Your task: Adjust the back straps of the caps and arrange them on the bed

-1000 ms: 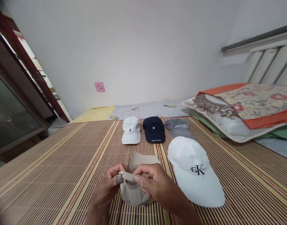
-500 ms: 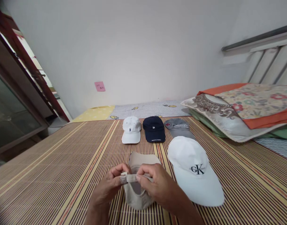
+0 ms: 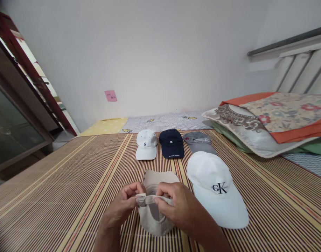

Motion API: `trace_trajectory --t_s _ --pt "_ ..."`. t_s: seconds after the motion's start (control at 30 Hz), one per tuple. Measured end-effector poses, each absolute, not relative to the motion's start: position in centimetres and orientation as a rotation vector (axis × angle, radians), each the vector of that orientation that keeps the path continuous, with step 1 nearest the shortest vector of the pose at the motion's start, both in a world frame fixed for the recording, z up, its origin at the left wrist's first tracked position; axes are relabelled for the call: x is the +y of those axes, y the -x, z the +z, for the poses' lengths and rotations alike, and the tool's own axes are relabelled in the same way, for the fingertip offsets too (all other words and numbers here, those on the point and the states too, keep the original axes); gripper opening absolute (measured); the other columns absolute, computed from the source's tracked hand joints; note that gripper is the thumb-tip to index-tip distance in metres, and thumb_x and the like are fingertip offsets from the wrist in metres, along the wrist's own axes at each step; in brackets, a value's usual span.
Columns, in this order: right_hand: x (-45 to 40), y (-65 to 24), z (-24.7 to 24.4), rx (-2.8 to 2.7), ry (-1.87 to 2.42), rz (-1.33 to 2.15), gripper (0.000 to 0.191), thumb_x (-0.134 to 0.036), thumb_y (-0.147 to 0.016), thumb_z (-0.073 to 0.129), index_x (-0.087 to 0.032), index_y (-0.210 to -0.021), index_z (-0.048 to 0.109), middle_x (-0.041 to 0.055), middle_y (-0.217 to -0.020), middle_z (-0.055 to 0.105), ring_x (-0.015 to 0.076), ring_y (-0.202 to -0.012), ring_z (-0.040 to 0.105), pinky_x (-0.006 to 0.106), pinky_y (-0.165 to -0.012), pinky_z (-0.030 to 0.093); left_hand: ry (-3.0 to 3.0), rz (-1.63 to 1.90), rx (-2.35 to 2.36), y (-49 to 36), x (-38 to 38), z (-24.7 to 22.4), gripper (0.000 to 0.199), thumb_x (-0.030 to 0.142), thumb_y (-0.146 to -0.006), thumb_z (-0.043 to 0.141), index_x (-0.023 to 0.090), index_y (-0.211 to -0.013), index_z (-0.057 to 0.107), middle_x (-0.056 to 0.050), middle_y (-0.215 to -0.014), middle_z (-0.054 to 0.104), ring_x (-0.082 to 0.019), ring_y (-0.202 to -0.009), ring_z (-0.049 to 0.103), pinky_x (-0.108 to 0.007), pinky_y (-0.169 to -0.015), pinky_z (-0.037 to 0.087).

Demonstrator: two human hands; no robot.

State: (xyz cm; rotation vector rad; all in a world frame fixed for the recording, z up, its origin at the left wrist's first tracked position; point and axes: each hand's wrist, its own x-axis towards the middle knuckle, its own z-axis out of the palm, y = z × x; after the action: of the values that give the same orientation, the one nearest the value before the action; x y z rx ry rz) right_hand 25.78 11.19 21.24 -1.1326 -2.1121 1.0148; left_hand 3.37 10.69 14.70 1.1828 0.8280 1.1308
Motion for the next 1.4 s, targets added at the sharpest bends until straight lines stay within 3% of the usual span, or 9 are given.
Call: trace_trajectory --t_s 0.23,0.43,0.6,0.93,1.13,1.4 --pt "11.0 -26.1 21.5 -2.129 1.103 1.079 0.015 -0.023 -0.084 0.062 -0.021 -0.069 0.059 -0.0056 -0.061 0.052 0.0119 -0.061 0.044 0.027 -0.057 0.028 -1.18 1.154 0.797 -3.8 10.6 15.1 0.045 0.053 -0.071 0.089 0.015 -0.072 0.063 0.002 -0.062 0.056 -0.009 -0.058 0.046 -0.022 -0.056 0.034" --pt "11.5 -26.3 21.0 -2.096 1.024 1.132 0.017 -0.026 -0.086 0.062 -0.021 -0.07 0.058 -0.0053 -0.064 0.052 0.0125 -0.063 0.044 0.027 -0.058 0.029 -1.19 1.116 0.799 -3.8 10.7 15.0 0.036 0.043 -0.076 0.087 0.016 -0.075 0.062 0.003 -0.063 0.056 -0.009 -0.056 0.044 -0.02 -0.054 0.034" --pt "11.5 -26.3 21.1 -2.025 0.989 1.159 0.021 -0.03 -0.087 0.06 -0.021 -0.069 0.055 -0.0048 -0.064 0.049 0.0129 -0.063 0.042 0.027 -0.059 0.029 -1.172 1.063 0.793 -4.0 10.3 15.5 0.036 0.032 -0.071 0.091 0.017 -0.081 0.061 0.004 -0.069 0.055 -0.008 -0.06 0.044 -0.019 -0.056 0.034" --pt "11.8 -26.1 20.6 -2.031 1.023 1.108 0.022 -0.031 -0.089 0.058 -0.021 -0.07 0.052 -0.0043 -0.066 0.05 0.014 -0.065 0.044 0.028 -0.06 0.031 -1.16 1.093 0.689 -3.7 10.5 15.0 0.031 0.042 -0.082 0.083 0.015 -0.088 0.069 0.0 -0.073 0.06 -0.01 -0.066 0.049 -0.022 -0.063 0.036" --pt "11.5 -25.8 20.6 -2.043 0.969 1.143 0.022 -0.03 -0.088 0.061 -0.021 -0.069 0.054 -0.0049 -0.063 0.05 0.0136 -0.063 0.043 0.028 -0.06 0.03 -1.064 1.166 0.62 -4.4 10.6 15.6 0.034 0.037 -0.076 0.089 0.018 -0.093 0.067 0.003 -0.07 0.06 -0.008 -0.06 0.05 -0.02 -0.059 0.036" --pt "11.7 -25.4 20.3 -1.855 0.961 1.247 0.028 -0.038 -0.091 0.057 -0.021 -0.07 0.051 -0.0046 -0.064 0.047 0.0134 -0.062 0.043 0.028 -0.061 0.033 -1.173 1.193 0.776 -4.2 10.7 15.2 0.026 0.031 -0.078 0.087 0.017 -0.091 0.069 0.002 -0.08 0.062 -0.009 -0.068 0.051 -0.019 -0.062 0.04"
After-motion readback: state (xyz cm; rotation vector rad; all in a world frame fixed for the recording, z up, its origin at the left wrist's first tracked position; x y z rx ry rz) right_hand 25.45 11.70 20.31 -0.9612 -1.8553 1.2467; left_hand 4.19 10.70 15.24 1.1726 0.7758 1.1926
